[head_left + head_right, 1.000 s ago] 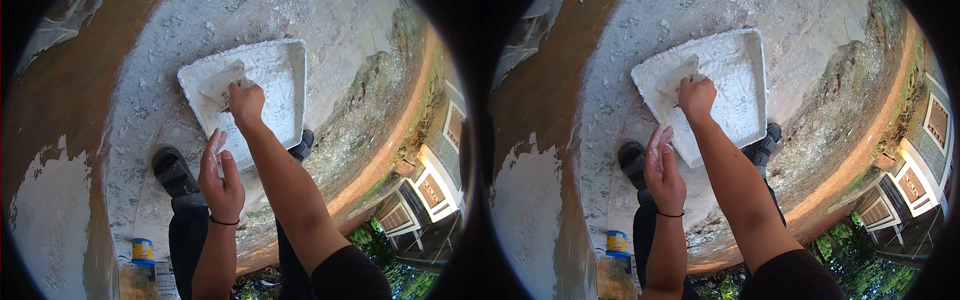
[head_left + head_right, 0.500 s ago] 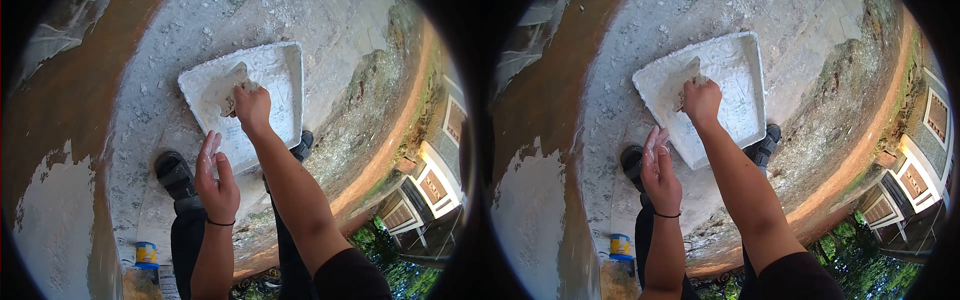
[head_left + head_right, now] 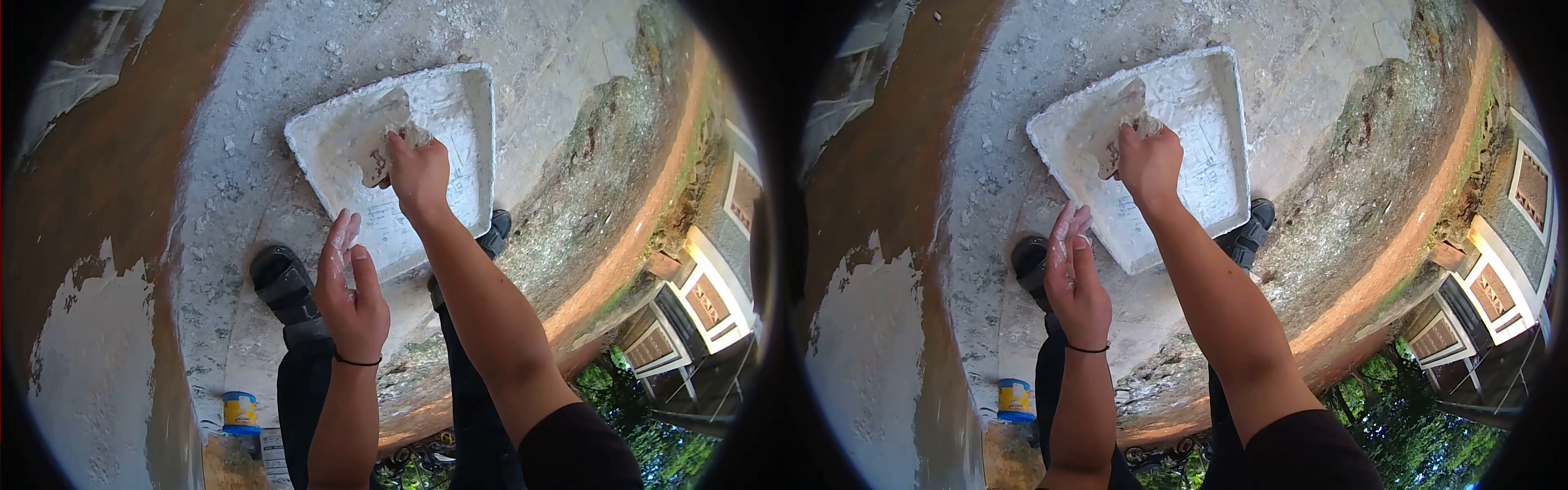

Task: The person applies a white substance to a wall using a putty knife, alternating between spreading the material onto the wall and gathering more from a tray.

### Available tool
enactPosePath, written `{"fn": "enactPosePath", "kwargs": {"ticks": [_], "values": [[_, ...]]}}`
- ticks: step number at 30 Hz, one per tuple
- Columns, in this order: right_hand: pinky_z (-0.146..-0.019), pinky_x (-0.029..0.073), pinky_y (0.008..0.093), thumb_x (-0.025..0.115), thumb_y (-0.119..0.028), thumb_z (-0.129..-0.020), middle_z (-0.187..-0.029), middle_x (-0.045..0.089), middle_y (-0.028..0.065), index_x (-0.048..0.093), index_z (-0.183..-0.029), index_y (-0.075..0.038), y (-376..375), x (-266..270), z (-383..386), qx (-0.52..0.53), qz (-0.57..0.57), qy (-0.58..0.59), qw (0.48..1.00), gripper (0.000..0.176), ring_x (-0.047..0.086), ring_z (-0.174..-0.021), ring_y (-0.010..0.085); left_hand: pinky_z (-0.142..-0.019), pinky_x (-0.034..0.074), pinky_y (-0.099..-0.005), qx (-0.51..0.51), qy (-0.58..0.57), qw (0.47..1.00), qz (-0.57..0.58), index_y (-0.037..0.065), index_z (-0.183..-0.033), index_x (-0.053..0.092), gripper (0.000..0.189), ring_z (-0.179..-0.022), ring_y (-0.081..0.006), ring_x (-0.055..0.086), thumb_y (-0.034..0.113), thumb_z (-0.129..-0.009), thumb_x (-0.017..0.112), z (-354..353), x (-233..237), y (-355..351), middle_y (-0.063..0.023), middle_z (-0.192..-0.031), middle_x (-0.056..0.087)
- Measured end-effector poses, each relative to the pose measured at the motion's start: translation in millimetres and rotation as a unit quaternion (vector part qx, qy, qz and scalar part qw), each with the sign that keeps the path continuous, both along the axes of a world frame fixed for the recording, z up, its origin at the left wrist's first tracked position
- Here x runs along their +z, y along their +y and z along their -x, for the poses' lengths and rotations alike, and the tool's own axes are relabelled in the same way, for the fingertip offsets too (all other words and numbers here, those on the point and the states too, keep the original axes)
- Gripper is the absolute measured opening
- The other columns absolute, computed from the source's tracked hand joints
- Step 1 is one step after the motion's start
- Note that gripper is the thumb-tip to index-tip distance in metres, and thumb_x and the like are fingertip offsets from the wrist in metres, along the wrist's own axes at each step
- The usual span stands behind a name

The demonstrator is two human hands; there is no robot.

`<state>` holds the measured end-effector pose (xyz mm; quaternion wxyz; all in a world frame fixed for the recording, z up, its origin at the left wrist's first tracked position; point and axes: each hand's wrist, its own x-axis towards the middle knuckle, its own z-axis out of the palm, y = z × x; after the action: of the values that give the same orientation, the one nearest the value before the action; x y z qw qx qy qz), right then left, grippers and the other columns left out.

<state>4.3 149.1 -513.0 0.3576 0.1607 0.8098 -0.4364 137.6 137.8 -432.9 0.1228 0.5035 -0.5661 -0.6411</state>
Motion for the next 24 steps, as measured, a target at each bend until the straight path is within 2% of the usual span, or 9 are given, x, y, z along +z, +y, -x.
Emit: {"fn": "enactPosePath", "kwargs": {"ticks": [2, 4, 5, 7, 9, 12, 15, 17, 24], "values": [[-0.065, 0.05, 0.0389, 0.058, -0.017, -0.074, -0.068, 0.062, 0.0234, 0.059, -0.082, 0.009, 5, -34, -17, 0.045, -0.051, 0.043, 0.997, 0.027, 0.063, -0.064, 0.0365, -0.094, 0.041, -0.0356, 0.001, -0.002, 1.0, -0.001, -0.003, -0.127, 0.043, 0.036, -0.114, -0.0285, 0.052, 0.007, -0.093, 0.04, 0, -2, 0, -0.0234, -0.12, 0.053], [-0.057, 0.05, 0.0371, 0.059, -0.016, -0.076, -0.067, 0.062, 0.0214, 0.058, -0.083, 0.01, 12, -44, -20, 0.127, -0.148, 0.132, 0.972, 0.027, 0.063, -0.058, 0.0291, -0.094, 0.041, -0.0355, 0.003, 0.0, 1.0, -0.001, -0.003, -0.127, 0.043, 0.036, -0.114, -0.0286, 0.052, 0.007, -0.093, 0.04, 4, -3, 1, -0.0235, -0.12, 0.053], [-0.057, 0.05, 0.0371, 0.059, -0.016, -0.076, -0.067, 0.062, 0.0214, 0.058, -0.083, 0.01, 21, -47, -18, 0.126, -0.148, 0.131, 0.972, 0.027, 0.063, -0.058, 0.0291, -0.094, 0.041, -0.0354, 0.007, 0.0, 1.0, -0.005, -0.003, -0.127, 0.043, 0.036, -0.114, -0.0285, 0.052, 0.007, -0.093, 0.04, 5, -3, 1, -0.0235, -0.12, 0.053], [-0.051, 0.048, 0.034, 0.058, -0.014, -0.078, -0.067, 0.062, 0.0174, 0.059, -0.084, 0.009, 37, -39, -3, 0.021, -0.023, 0.033, 0.999, 0.024, 0.062, -0.054, 0.0226, -0.094, 0.041, -0.0352, 0.011, -0.002, 1.0, -0.008, -0.003, -0.127, 0.043, 0.036, -0.114, -0.0284, 0.052, 0.006, -0.093, 0.04, 7, -2, 1, -0.0236, -0.12, 0.053], [-0.045, 0.045, 0.0285, 0.057, -0.012, -0.082, -0.069, 0.062, 0.0091, 0.06, -0.085, 0.007, 59, -21, 13, -0.033, 0.103, -0.051, 0.993, 0.019, 0.058, -0.052, 0.015, -0.093, 0.041, -0.0348, 0.009, -0.002, 1.0, -0.018, -0.003, -0.127, 0.043, 0.036, -0.115, -0.0282, 0.051, 0.005, -0.092, 0.04, 11, -2, 1, -0.0236, -0.121, 0.053], [-0.048, 0.046, 0.0283, 0.058, -0.011, -0.082, -0.072, 0.062, 0.0087, 0.061, -0.087, 0.006, 94, -22, 20, -0.03, 0.094, -0.051, 0.994, 0.018, 0.058, -0.057, 0.0137, -0.093, 0.041, -0.0341, -0.014, -0.005, 1.0, -0.006, -0.003, -0.127, 0.043, 0.036, -0.116, -0.0281, 0.051, 0.004, -0.092, 0.04, 13, -6, 1, -0.0237, -0.121, 0.053], [-0.053, 0.047, 0.0284, 0.058, -0.01, -0.082, -0.076, 0.063, 0.0081, 0.061, -0.091, 0.005, 104, -32, 15, 0.003, 0.018, -0.036, 0.999, 0.017, 0.059, -0.062, 0.0133, -0.093, 0.04, -0.0343, -0.004, -0.007, 1.0, -0.015, -0.003, -0.127, 0.043, 0.036, -0.115, -0.0277, 0.051, 0.005, -0.092, 0.04, 17, -8, -2, -0.0234, -0.121, 0.053], [-0.06, 0.048, 0.0288, 0.058, -0.01, -0.083, -0.081, 0.063, 0.0075, 0.061, -0.095, 0.005, 106, -43, 10, -0.092, 0.099, -0.044, 0.99, 0.019, 0.06, -0.067, 0.0139, -0.094, 0.04, -0.0346, -0.002, -0.007, 1.0, -0.019, -0.003, -0.127, 0.043, 0.036, -0.115, -0.0274, 0.052, 0.006, -0.093, 0.04, 21, -11, -3, -0.0232, -0.121, 0.053], [-0.064, 0.049, 0.0293, 0.058, -0.01, -0.084, -0.083, 0.064, 0.0081, 0.06, -0.096, 0.006, 97, -58, -3, -0.174, 0.181, -0.08, 0.965, 0.02, 0.06, -0.071, 0.0148, -0.096, 0.038, -0.035, 0.0, -0.041, 0.998, -0.041, -0.003, -0.128, 0.042, 0.036, -0.114, -0.0267, 0.052, 0.008, -0.093, 0.04, 27, -13, 2, -0.0223, -0.12, 0.054]]}}
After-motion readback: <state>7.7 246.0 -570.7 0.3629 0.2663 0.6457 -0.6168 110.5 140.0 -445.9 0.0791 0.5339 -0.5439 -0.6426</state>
